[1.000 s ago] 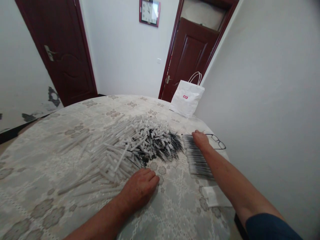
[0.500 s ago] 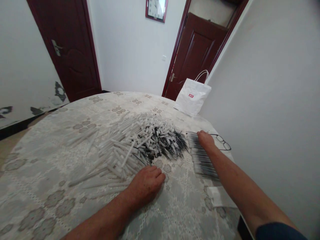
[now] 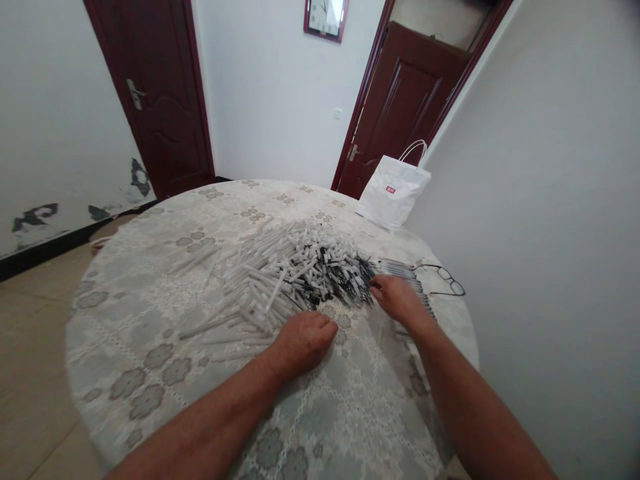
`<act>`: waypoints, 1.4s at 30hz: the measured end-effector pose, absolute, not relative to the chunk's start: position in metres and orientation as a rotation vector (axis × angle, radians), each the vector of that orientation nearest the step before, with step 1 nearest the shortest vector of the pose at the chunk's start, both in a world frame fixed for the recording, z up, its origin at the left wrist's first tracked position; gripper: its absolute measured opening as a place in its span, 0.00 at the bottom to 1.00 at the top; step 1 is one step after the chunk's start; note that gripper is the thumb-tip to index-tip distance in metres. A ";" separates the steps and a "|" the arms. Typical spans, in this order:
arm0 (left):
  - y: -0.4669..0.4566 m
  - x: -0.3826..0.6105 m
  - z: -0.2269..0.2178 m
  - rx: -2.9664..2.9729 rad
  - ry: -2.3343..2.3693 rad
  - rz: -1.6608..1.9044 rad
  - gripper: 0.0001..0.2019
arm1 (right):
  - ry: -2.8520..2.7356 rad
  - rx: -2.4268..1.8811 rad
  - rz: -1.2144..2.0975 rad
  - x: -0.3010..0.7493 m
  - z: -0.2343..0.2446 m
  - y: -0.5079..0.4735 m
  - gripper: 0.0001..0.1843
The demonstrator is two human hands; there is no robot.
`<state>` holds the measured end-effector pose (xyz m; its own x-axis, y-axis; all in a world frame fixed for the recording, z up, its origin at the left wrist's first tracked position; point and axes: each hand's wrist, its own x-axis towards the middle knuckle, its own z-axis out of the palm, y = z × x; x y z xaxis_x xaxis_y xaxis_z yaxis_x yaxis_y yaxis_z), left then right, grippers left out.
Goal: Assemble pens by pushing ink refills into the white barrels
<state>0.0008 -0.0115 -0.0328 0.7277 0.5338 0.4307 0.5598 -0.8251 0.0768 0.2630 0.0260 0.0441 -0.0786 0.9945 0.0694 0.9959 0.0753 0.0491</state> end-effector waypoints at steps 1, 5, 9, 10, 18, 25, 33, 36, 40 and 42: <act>-0.010 -0.002 -0.031 -2.849 -0.955 -0.700 0.05 | -2.302 -2.117 -0.071 0.252 0.043 0.018 0.13; -0.003 -0.013 -0.025 -2.769 -1.150 -0.794 0.06 | -2.317 -2.072 -0.038 0.216 0.028 0.000 0.11; 0.000 -0.020 -0.019 -2.697 -1.263 -0.881 0.10 | -2.192 -2.130 -0.116 0.198 0.007 0.001 0.12; 0.000 -0.021 -0.018 -2.684 -1.277 -0.893 0.11 | -2.162 -2.134 -0.132 0.196 0.002 0.001 0.12; 0.001 -0.021 -0.013 -2.639 -1.294 -0.887 0.11 | -2.113 -2.095 -0.197 0.189 -0.014 0.002 0.15; 0.001 -0.021 -0.012 -2.618 -1.290 -0.908 0.10 | -2.098 -2.156 -0.259 0.182 -0.019 0.011 0.10; 0.007 -0.035 -0.005 -2.512 -1.472 -0.947 0.11 | -2.093 -2.127 -0.199 0.189 -0.017 0.007 0.09; 0.011 -0.041 -0.005 -2.438 -1.588 -0.861 0.11 | -2.046 -2.107 -0.180 0.190 -0.016 0.006 0.09; 0.012 -0.047 -0.004 -2.441 -1.644 -0.723 0.12 | -1.937 -1.971 -0.231 0.196 -0.012 0.004 0.10; 0.011 -0.048 -0.002 -2.465 -1.627 -0.681 0.13 | -1.878 -1.852 -0.258 0.200 -0.010 0.003 0.11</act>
<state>-0.0478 0.0112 -0.0020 0.3248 0.8457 0.4235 0.8954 -0.4192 0.1504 0.1996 0.0028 -0.0100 0.0371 0.8859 0.4624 0.9777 0.0636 -0.2002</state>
